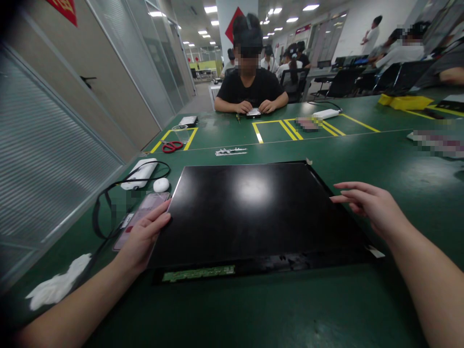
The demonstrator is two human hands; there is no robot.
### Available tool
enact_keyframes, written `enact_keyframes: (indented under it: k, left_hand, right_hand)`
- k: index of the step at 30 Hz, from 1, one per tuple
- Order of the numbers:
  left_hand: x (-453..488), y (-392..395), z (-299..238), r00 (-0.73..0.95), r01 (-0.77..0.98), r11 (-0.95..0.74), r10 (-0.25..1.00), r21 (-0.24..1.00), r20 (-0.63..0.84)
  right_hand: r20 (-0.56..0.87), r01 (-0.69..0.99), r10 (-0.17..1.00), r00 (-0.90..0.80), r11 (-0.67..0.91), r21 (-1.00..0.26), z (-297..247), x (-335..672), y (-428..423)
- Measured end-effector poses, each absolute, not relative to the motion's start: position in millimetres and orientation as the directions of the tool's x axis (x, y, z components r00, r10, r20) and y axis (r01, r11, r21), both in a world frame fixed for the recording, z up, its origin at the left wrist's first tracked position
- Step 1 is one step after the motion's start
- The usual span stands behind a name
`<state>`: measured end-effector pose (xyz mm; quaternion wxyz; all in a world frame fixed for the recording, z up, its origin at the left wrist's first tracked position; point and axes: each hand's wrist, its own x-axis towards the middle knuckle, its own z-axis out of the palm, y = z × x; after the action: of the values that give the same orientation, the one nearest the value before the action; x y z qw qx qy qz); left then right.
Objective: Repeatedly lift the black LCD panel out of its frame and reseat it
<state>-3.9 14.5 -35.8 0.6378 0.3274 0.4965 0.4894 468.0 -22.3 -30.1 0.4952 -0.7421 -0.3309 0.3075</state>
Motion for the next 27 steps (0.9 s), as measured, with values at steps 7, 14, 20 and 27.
enact_keyframes:
  k: [7, 14, 20, 27]
  left_hand:
    - [-3.1, 15.4, -35.9, 0.084, -0.296, 0.335, 0.942, 0.894, -0.325]
    - [-6.1, 17.3, -38.3, 0.098, -0.236, 0.352, 0.936, 0.906, -0.338]
    - [-5.3, 17.6, -35.4, 0.110, -0.224, 0.356, 0.934, 0.907, -0.340]
    - [-5.1, 17.2, -40.2, 0.120, -0.296, 0.329, 0.944, 0.896, -0.307]
  right_hand:
    - [-0.119, 0.192, 0.774, 0.622, -0.298, -0.935, -25.0, 464.5, -22.9]
    - [-0.074, 0.258, 0.780, 0.622, -0.293, -0.921, -23.8, 459.5, -22.6]
    - [-0.020, 0.368, 0.800, 0.600, -0.298, -0.881, -26.1, 461.4, -23.4]
    - [-0.004, 0.492, 0.803, 0.596, -0.369, -0.789, -27.5, 462.9, -23.6]
